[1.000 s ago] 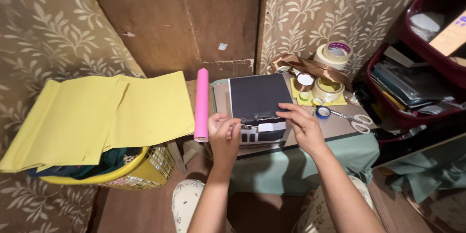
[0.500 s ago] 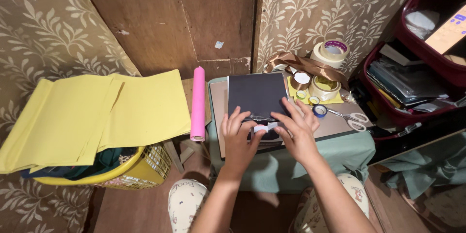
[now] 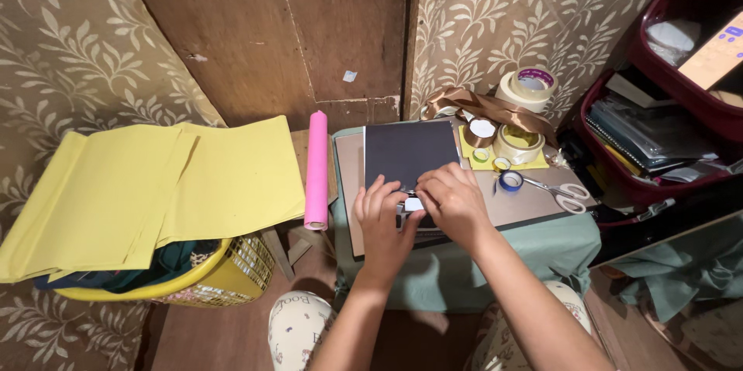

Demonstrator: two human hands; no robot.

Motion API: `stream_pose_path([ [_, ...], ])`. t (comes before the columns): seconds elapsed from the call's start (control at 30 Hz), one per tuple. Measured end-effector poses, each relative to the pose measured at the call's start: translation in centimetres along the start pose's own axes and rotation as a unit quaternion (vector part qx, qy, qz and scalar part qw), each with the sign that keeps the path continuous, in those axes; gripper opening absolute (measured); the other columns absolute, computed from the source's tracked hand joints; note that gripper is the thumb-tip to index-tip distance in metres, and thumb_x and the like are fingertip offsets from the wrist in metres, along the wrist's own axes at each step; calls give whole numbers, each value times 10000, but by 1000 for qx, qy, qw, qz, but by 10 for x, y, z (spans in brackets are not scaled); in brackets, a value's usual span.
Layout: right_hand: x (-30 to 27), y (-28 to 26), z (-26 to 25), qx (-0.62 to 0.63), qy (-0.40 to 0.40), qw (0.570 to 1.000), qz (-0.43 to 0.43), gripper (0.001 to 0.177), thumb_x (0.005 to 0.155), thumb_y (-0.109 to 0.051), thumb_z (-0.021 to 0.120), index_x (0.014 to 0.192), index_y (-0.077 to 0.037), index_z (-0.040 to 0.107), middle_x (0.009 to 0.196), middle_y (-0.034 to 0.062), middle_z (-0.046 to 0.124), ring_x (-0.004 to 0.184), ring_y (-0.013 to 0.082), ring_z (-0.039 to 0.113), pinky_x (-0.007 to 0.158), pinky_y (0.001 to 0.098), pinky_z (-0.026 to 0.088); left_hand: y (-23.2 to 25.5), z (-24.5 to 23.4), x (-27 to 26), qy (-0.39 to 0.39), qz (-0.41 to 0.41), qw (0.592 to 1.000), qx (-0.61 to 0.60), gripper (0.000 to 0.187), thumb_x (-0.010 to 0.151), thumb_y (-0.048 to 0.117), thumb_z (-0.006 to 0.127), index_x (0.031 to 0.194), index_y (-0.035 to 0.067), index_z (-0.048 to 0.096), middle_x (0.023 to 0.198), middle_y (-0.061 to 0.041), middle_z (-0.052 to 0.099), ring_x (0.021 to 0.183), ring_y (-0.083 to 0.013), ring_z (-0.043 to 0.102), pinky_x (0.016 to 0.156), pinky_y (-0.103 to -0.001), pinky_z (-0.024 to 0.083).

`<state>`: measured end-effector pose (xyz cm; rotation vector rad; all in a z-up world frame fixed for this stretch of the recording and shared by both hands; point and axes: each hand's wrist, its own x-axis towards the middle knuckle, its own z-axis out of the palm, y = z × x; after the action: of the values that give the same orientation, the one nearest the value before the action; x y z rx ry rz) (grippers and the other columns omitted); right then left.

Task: The person places a white plastic bag and several small boxes into a cardboard box, then closes the lid. They then use scissors to cut multiple pieces of clear tape from a roll.

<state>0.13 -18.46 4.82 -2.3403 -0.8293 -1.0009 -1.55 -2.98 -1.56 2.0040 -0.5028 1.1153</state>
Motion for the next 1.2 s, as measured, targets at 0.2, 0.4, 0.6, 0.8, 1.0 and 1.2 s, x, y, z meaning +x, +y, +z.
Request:
stream_pose_path([
  [0.2,1,-2,1,-11,-5,1000,22,43,840,-105,743,861,-91,708,976,1,719,947,245,620,826,408,446,-2,3,-2,5,1,1000,20,305,876,252,798,1080,121,613,1285,-95,617,1337,-359,537,1168,-567,292],
  [0.4,2,-3,1,-14,-12,1000,24,34,849,-96,727,864,-97,697,969,-7,714,940,231,620,797,404,428,-5,3,-1,13,1,999,30,279,883,232,787,1070,110,620,1268,-83,624,1320,-329,550,1159,-550,315],
  [0.6,1,-3,2,-27,2,1000,13,51,849,-84,721,857,-93,672,971,-7,703,936,229,617,812,407,425,-9,2,-2,22,18,999,19,331,858,255,809,1066,91,611,1279,-96,605,1314,-325,552,1149,-530,330],
  [0.8,2,-5,1,-22,3,1000,12,61,831,-83,729,846,-96,671,971,-3,702,928,230,615,800,406,423,-12,2,-2,30,32,998,41,253,890,223,799,1044,113,631,1266,-78,613,1301,-297,570,1140,-498,352],
  [1.0,0,-4,2,-25,-2,1000,10,64,831,-66,730,864,-93,681,980,-4,708,946,227,618,812,401,432,-10,4,4,25,29,998,55,253,912,191,771,1104,102,632,1244,-74,606,1259,-299,578,1117,-486,346],
  [1.2,-13,-1,-7,40,-2,999,8,212,809,-118,767,1012,-72,727,1111,66,699,1057,300,606,937,432,434,-8,-8,15,0,22,995,96,463,852,257,797,1272,121,658,1343,-145,600,1230,-344,561,1073,-481,347],
])
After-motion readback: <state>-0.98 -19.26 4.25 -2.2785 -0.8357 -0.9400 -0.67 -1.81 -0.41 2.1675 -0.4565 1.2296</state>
